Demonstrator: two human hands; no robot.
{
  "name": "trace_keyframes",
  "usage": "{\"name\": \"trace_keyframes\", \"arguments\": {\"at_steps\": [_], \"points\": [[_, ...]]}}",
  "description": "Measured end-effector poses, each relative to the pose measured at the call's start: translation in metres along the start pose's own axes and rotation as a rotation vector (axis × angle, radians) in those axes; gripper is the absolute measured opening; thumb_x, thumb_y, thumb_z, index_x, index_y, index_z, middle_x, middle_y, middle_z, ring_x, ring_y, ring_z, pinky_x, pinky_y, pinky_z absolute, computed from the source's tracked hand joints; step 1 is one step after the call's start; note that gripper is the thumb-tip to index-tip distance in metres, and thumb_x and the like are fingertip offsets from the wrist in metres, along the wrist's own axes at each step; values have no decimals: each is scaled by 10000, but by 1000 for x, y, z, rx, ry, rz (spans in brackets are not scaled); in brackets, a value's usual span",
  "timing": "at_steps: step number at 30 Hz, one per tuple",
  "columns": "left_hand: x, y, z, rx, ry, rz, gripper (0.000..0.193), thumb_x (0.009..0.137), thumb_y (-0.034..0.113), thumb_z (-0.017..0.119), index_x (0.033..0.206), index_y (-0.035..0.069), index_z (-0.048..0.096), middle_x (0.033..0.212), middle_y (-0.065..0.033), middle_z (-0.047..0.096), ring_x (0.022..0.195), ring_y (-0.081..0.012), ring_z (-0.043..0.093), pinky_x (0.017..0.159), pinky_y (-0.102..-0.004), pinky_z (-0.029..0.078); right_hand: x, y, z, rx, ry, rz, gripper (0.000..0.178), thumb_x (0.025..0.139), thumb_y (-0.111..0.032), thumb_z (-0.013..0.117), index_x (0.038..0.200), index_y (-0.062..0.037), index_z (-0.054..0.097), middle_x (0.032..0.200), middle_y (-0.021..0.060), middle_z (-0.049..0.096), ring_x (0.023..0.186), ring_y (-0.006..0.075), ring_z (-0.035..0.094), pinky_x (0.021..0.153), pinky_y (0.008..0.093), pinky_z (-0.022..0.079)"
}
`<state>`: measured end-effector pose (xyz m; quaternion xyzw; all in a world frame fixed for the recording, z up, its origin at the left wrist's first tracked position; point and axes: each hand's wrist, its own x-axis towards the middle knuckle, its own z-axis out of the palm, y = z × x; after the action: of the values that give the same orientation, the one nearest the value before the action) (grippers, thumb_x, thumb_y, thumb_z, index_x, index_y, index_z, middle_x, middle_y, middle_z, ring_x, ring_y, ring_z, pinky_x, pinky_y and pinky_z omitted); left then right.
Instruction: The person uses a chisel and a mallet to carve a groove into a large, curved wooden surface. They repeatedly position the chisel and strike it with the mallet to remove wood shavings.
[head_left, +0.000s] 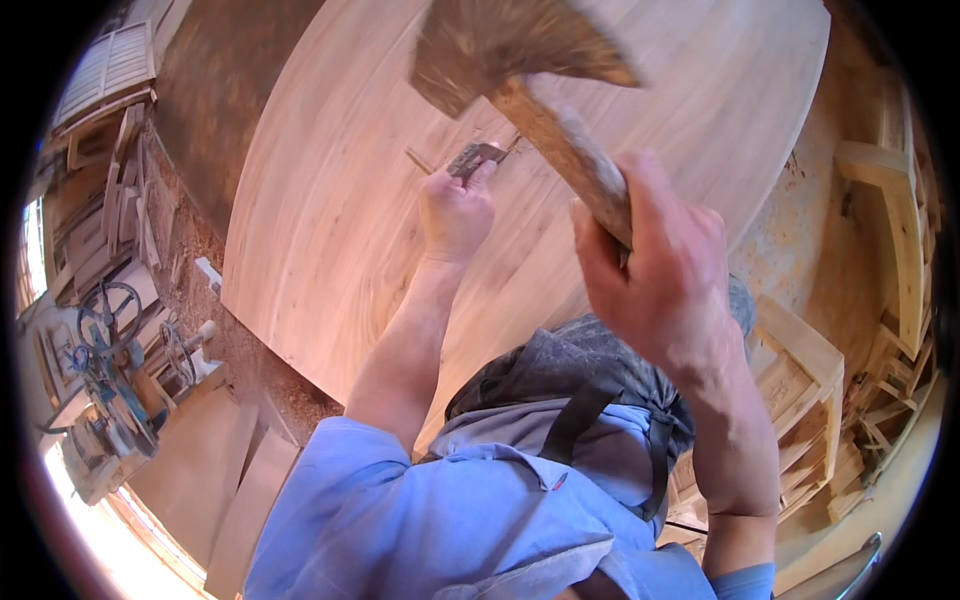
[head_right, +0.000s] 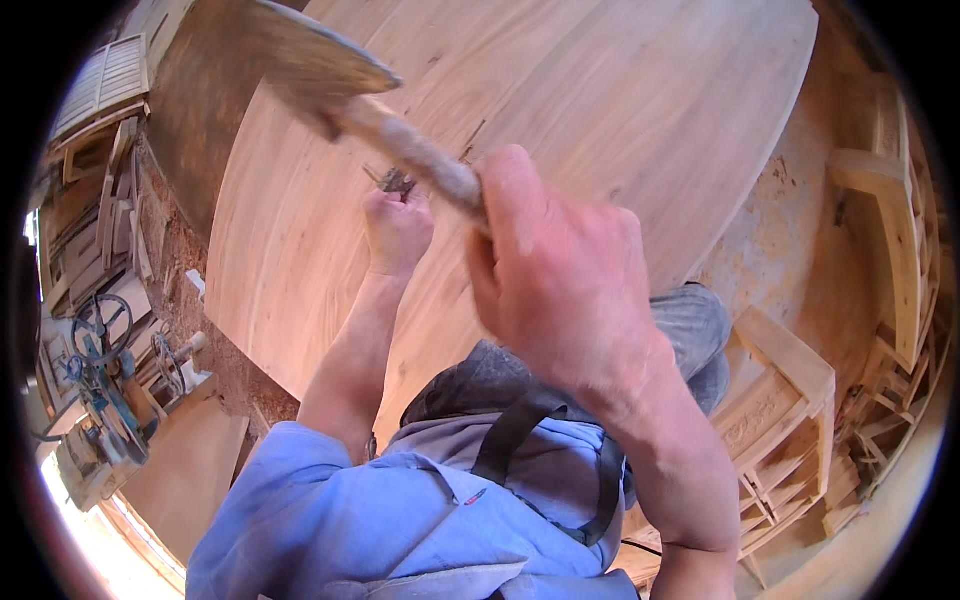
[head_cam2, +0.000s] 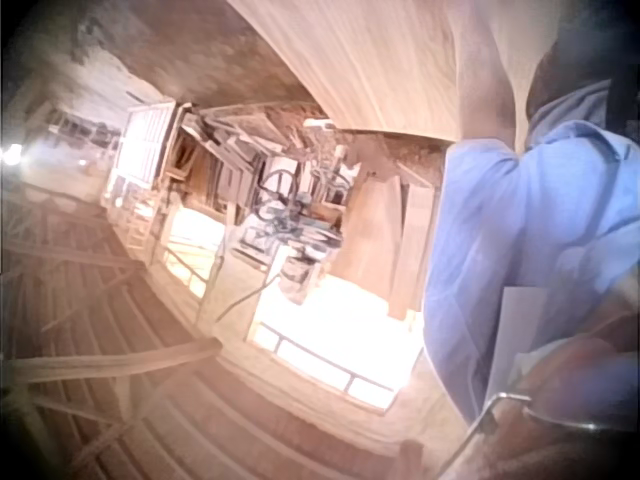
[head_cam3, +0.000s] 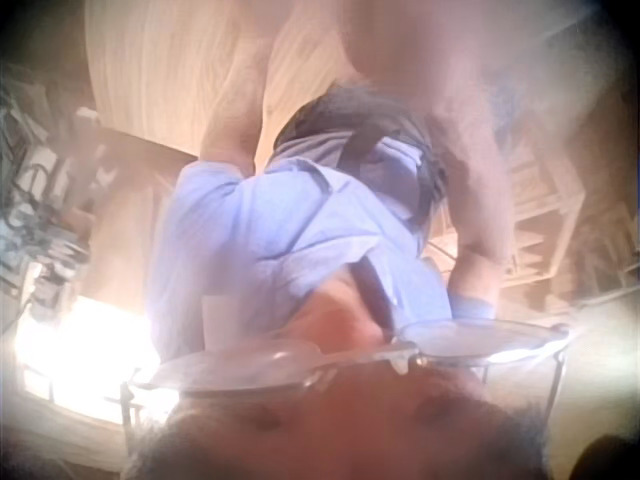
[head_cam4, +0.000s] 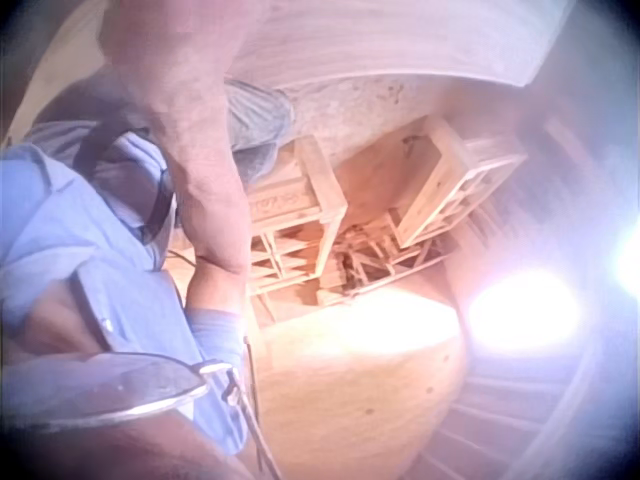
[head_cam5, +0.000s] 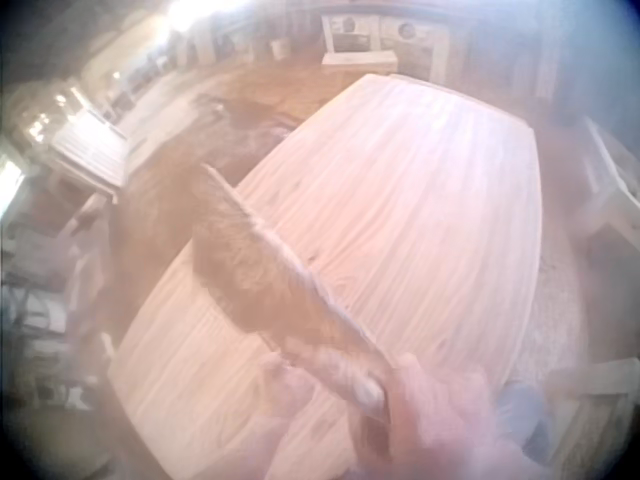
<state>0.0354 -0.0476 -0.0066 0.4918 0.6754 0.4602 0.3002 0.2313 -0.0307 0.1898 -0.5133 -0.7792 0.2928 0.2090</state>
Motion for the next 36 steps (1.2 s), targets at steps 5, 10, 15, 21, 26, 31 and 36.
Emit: {"name": "trace_keyframes", "arguments": {"at_steps": [5, 10, 15, 21, 26, 31, 36], "points": [[5, 21, 1, 200, -90, -63, 165, 925, 59, 695, 1064, -1, 762, 919, -215, 753, 830, -284, 747, 704, -365, 527, 0, 39, 28, -191, -249, 42, 103, 910, -73, 585, 963, -38, 503, 703, 196, 636, 680, 422, 661, 571, 498, 504], [-6, 7, 6, 74, -18, 152, 179, 925, 47, 700, 1084, 1, 769, 978, -197, 774, 901, -258, 760, 774, -306, 547, -23, 45, 23, -102, -209, 373, 186, 918, -102, 596, 1048, -1, 508, 778, 282, 654, 768, 498, 633, 678, 521, 521], [15, 29, -3, 145, -82, -256, 155, 923, 51, 714, 1055, -11, 763, 940, -141, 787, 862, -164, 738, 765, -289, 537, -86, 88, 38, 151, -89, 607, 177, 896, -93, 592, 1013, 24, 530, 735, 254, 644, 673, 454, 652, 658, 501, 521], [13, 54, -5, 80, 123, -107, 137, 914, 93, 757, 932, -41, 772, 853, -75, 777, 752, -90, 676, 673, -264, 510, -98, 90, 30, 469, -125, 967, 214, 881, -129, 624, 990, 32, 533, 747, 197, 609, 639, 281, 651, 615, 432, 517], [34, 22, 1, -11, 89, -208, 154, 917, 100, 763, 883, -49, 779, 841, -42, 773, 727, -78, 670, 635, -251, 498, -111, 103, 46, 352, -117, 821, 241, 873, -146, 634, 1019, 32, 560, 800, 227, 640, 747, 365, 668, 703, 456, 527], [31, 31, 7, 42, 32, -289, 164, 917, 103, 761, 900, -60, 777, 804, -43, 767, 715, -80, 668, 637, -257, 498, -109, 106, 47, 335, -154, 805, 263, 868, -156, 641, 1030, 37, 568, 820, 241, 653, 811, 413, 664, 760, 471, 529], [30, 23, 7, 16, 30, -245, 146, 923, 77, 750, 900, -67, 766, 814, -43, 764, 771, -82, 697, 686, -250, 529, -96, 94, 36, 422, -196, 944, 267, 865, -152, 642, 1028, 47, 568, 797, 231, 656, 726, 358, 683, 698, 458, 539]]}}
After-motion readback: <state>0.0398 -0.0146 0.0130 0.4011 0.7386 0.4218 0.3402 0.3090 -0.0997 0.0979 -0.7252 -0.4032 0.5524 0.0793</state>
